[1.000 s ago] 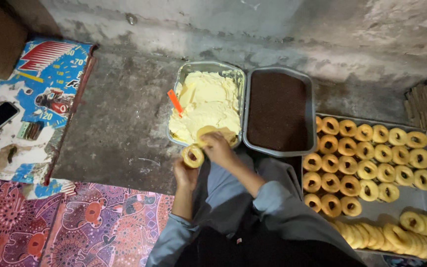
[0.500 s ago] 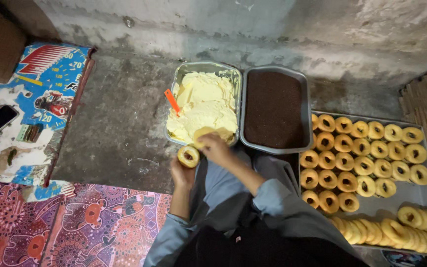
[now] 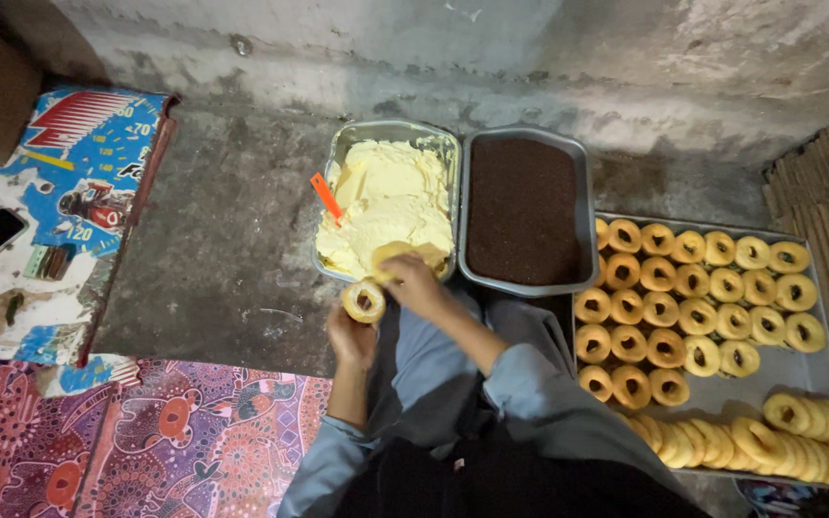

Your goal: The person repeatedly picks up ring-shaped donuts, fills their centers with a yellow cream using their fingers, and then places them into a tray of dark crumbs before arranging them on a metal tray.

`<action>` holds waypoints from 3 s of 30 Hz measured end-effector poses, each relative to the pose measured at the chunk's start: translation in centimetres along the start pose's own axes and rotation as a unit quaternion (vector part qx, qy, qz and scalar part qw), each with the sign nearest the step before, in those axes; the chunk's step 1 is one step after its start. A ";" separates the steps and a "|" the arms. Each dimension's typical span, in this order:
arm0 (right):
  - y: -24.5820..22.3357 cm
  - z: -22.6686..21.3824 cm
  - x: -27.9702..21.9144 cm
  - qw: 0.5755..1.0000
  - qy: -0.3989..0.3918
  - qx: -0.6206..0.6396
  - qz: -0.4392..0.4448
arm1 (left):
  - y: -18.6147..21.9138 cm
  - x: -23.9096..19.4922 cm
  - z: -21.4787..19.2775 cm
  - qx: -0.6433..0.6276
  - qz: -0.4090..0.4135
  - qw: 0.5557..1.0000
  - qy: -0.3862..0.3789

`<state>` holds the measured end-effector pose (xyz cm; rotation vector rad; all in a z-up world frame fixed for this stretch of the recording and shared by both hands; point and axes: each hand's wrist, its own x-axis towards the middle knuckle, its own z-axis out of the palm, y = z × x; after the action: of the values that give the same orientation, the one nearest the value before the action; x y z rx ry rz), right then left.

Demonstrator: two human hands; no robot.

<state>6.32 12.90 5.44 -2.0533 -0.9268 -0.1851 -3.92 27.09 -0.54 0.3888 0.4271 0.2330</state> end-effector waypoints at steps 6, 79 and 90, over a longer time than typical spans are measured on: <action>-4.1 -1.4 -3.0 0.995 -0.038 0.043 -0.077 | 0.1 -0.7 0.5 0.013 -0.028 0.999 0.019; -9.0 -12.3 -7.3 0.982 0.127 0.126 0.062 | -2.3 -7.9 10.8 0.097 -0.098 0.985 -0.099; -7.0 -14.1 -7.5 0.998 0.050 0.020 0.036 | -7.3 -5.6 8.0 0.099 -0.179 0.977 -0.061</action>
<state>-0.96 0.62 15.49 -2.0179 -0.7888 -0.2273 -4.31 16.29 5.10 0.5101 0.3920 -0.1849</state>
